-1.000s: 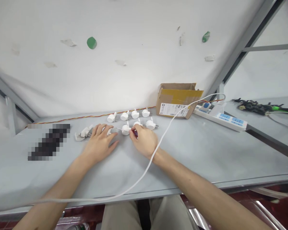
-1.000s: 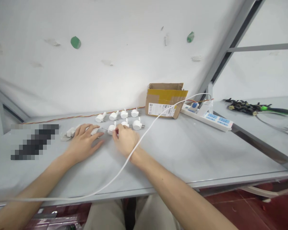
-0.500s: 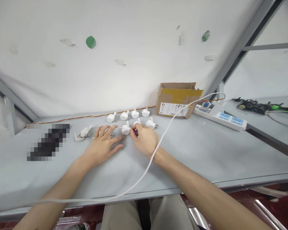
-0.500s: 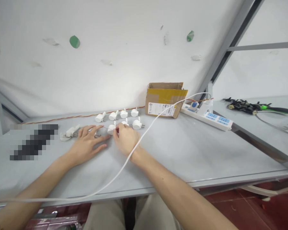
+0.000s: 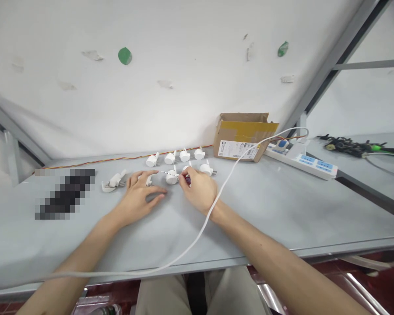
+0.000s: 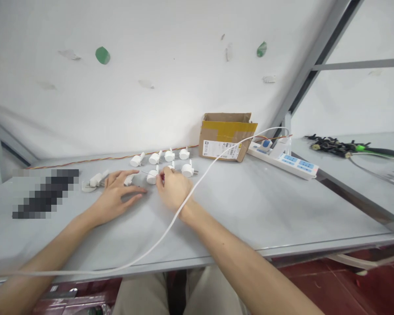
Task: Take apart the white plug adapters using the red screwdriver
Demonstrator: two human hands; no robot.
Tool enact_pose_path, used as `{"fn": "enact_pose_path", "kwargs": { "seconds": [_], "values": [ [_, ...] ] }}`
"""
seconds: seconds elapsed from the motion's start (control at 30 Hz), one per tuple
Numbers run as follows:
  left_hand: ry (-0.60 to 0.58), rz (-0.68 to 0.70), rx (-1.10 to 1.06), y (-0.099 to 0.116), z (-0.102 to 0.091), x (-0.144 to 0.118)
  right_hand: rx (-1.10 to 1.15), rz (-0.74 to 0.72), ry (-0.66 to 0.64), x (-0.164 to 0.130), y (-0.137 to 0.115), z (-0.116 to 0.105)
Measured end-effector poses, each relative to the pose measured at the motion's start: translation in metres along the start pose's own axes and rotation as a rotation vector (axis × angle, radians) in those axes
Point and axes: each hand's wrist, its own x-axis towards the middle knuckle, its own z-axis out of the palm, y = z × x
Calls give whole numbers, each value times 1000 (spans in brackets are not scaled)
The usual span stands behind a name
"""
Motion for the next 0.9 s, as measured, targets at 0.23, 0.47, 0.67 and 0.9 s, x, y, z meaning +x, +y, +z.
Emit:
{"fn": "enact_pose_path", "kwargs": {
  "seconds": [0.23, 0.47, 0.67, 0.9],
  "values": [
    [46, -28, -49, -1, -4, -1, 7, 11, -7, 0, 0, 0],
    [117, -43, -68, -6, -1, 0, -3, 8, -23, 0, -1, -3],
    [116, -52, -89, -6, -2, 0, -7, 19, -41, 0, -2, -4],
    [141, -66, -94, -7, -2, 1, -13, 16, -56, 0, -3, -4]
  ]
}}
